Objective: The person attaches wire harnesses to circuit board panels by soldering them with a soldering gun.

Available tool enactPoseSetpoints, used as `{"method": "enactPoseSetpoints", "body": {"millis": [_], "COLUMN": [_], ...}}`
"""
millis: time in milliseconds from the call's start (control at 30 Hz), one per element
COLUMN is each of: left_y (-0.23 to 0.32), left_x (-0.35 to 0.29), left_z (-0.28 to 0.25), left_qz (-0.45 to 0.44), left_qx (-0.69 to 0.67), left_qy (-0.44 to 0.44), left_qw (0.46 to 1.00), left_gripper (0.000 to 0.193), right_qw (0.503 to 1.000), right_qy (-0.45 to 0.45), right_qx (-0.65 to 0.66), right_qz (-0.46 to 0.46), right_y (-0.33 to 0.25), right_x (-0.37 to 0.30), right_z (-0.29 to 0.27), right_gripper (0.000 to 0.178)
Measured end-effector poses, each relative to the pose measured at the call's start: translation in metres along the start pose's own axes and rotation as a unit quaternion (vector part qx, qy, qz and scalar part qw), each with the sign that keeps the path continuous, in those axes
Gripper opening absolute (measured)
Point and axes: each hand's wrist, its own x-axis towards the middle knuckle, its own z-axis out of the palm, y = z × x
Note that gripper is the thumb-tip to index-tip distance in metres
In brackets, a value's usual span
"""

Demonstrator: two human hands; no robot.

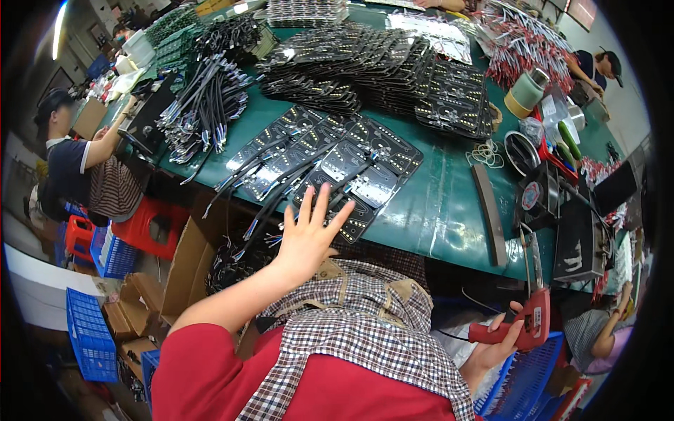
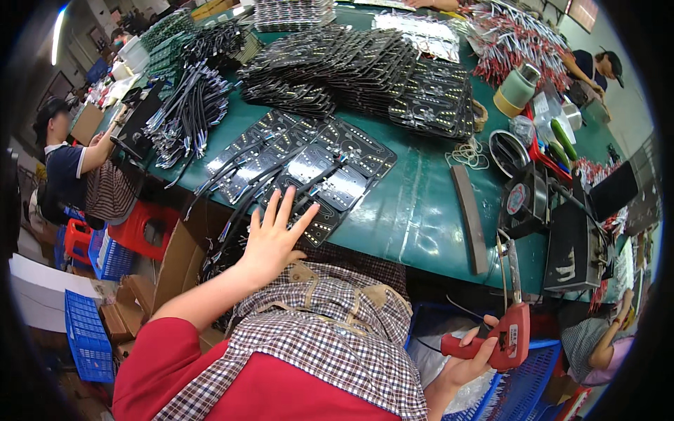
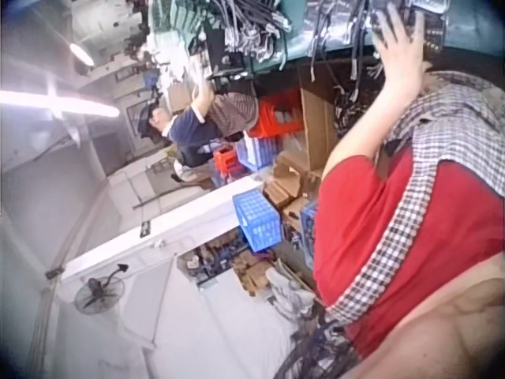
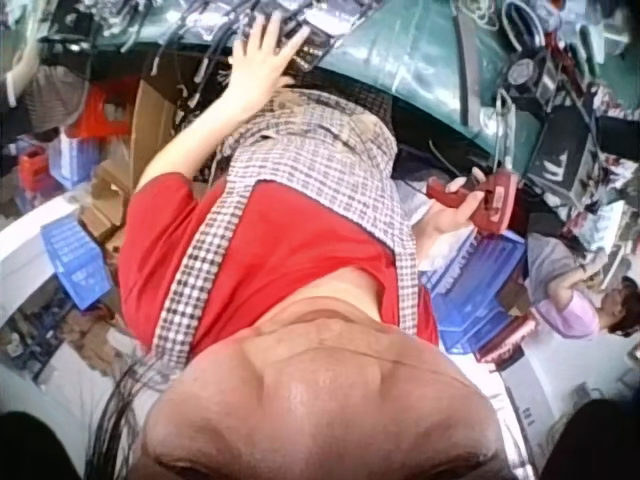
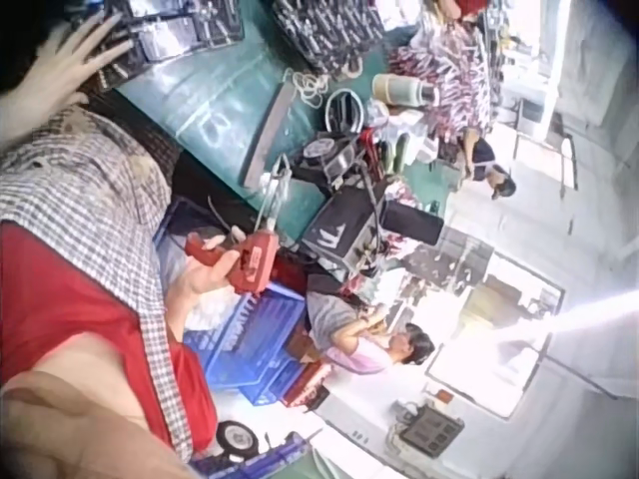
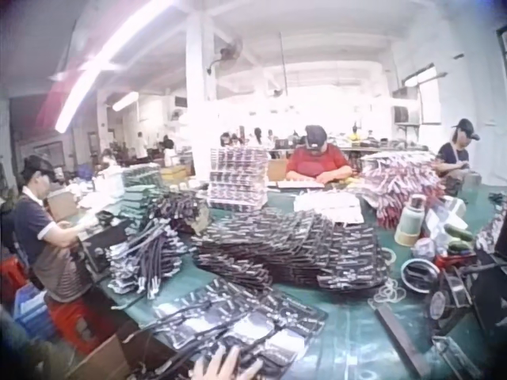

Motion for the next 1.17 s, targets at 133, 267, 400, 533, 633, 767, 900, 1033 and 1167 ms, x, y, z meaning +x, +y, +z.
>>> {"method": "enactPoseSetpoints", "body": {"millis": [133,267,400,533,633,767,900,1033,1167], "left_y": [-0.017,-0.029,-0.069,-0.103,-0.096,-0.099,-0.083,-0.077,-0.09], "left_x": [-0.018,-0.002,0.022,-0.004,-0.01,-0.011,-0.01,-0.014,0.003], "left_z": [0.016,-0.023,-0.056,-0.016,-0.012,0.009,0.016,-0.001,-0.035], "left_qz": [-0.033,0.051,0.106,-0.082,-0.131,-0.123,-0.145,-0.118,-0.106], "left_qx": [0.023,0.042,0.119,-0.015,-0.052,0.046,0.124,0.037,0.076], "left_qy": [0.099,0.187,0.225,0.086,0.016,0.051,0.09,0.097,0.109], "left_qw": [0.994,0.98,0.961,0.993,0.99,0.99,0.977,0.988,0.985], "left_gripper": [0.075,0.055,0.054,0.079,0.077,0.064,0.05,0.042,0.042], "right_qw": [1.0,0.999,0.998,0.998,0.998,0.996,0.996,0.996,0.995], "right_qy": [-0.015,-0.043,-0.069,-0.063,-0.061,-0.076,-0.078,-0.089,-0.1], "right_qx": [-0.003,0.002,0.003,-0.005,-0.015,-0.018,-0.018,-0.02,-0.016], "right_qz": [0.015,0.008,0.009,0.019,0.025,0.03,0.028,0.015,0.026], "right_y": [0.003,0.005,0.007,0.006,0.005,0.004,0.005,0.003,0.003], "right_x": [0.001,0.002,0.001,-0.005,-0.006,-0.005,-0.006,-0.007,-0.006], "right_z": [0.007,0.014,0.019,0.029,0.033,0.039,0.043,0.043,0.047], "right_gripper": [0.04,0.038,0.038,0.037,0.035,0.033,0.032,0.032,0.032]}}
